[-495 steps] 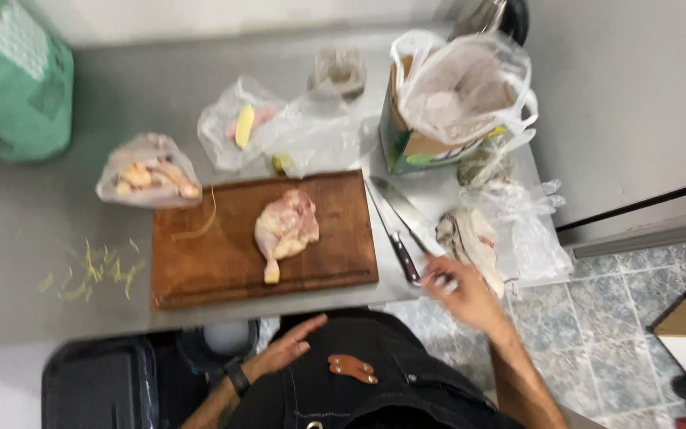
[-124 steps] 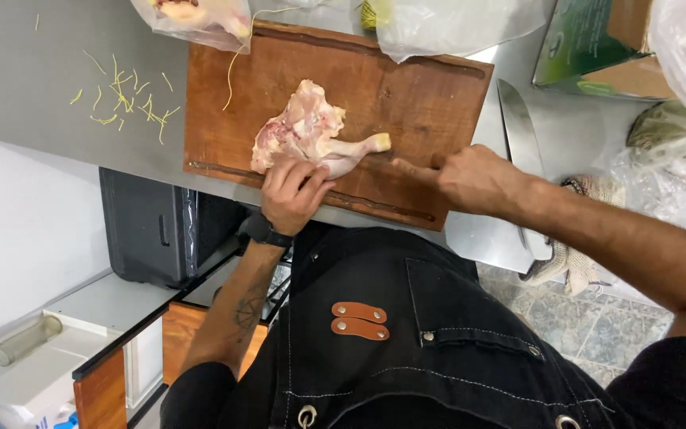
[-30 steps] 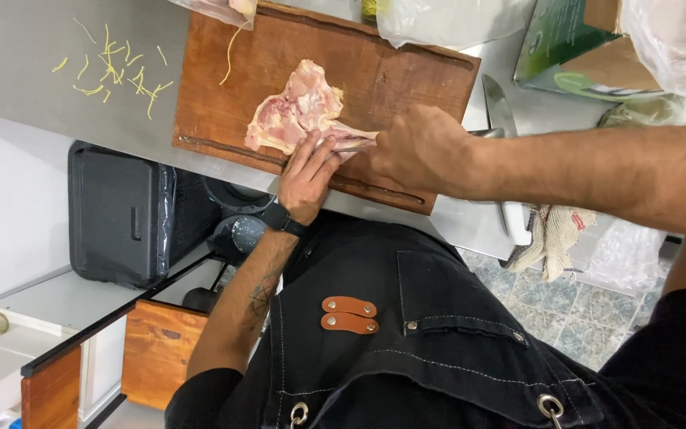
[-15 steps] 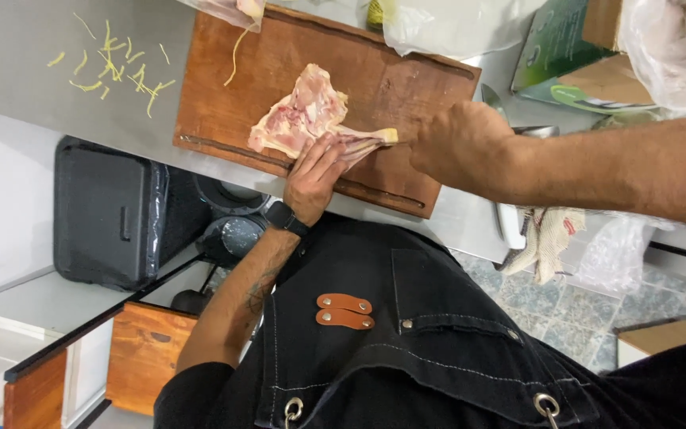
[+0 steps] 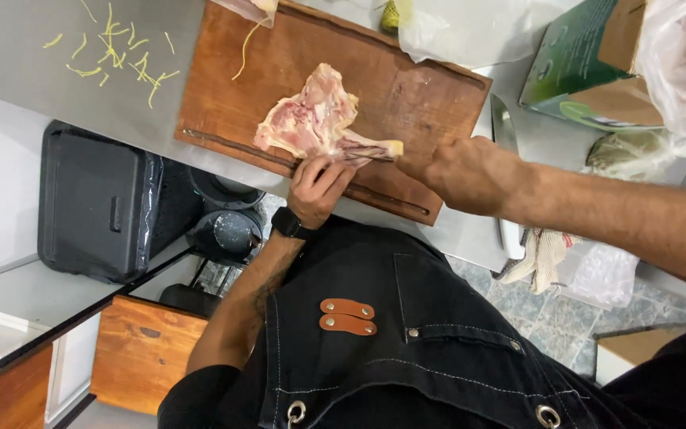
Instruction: A person is deboning a chicken leg on a wooden cutting board using a sharp knife.
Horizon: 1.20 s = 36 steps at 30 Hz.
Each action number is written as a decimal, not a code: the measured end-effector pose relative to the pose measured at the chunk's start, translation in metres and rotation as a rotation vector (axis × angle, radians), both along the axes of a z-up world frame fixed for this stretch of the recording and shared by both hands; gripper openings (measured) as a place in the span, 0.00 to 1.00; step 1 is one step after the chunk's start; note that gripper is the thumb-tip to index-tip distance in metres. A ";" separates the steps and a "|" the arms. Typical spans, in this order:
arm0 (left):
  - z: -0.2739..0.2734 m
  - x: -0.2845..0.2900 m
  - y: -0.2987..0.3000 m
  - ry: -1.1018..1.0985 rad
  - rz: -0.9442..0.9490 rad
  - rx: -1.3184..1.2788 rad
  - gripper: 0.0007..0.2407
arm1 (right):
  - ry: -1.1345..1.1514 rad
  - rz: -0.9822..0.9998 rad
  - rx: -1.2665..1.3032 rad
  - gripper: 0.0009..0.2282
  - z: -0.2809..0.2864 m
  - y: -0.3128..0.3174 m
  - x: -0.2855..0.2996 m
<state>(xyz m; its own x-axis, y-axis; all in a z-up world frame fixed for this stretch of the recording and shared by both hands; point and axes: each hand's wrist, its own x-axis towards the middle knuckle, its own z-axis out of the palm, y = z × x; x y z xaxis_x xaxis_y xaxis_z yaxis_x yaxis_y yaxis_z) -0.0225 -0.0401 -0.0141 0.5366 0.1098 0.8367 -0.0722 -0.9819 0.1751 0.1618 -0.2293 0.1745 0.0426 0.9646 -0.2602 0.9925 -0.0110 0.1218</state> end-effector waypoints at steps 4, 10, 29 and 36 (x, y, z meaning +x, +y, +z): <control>0.000 0.007 0.001 0.015 -0.005 0.036 0.02 | 0.106 -0.024 -0.107 0.23 -0.008 0.015 0.005; 0.009 0.010 0.005 0.076 0.026 0.143 0.05 | 0.249 -0.030 -0.329 0.08 0.042 0.036 0.024; -0.020 -0.003 0.068 0.124 -0.247 -0.006 0.13 | 0.459 -0.554 0.051 0.27 -0.103 -0.012 -0.036; -0.005 0.004 0.077 0.107 -0.319 -0.061 0.13 | 0.315 -0.558 0.138 0.33 -0.112 -0.011 -0.081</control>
<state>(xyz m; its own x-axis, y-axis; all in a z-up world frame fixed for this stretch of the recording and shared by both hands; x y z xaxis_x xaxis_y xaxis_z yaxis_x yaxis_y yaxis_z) -0.0190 0.0365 -0.0192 0.6363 -0.0296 0.7709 -0.3519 -0.9004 0.2558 0.0810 -0.2401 0.0628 0.4881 0.8452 -0.2177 0.8213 -0.5292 -0.2132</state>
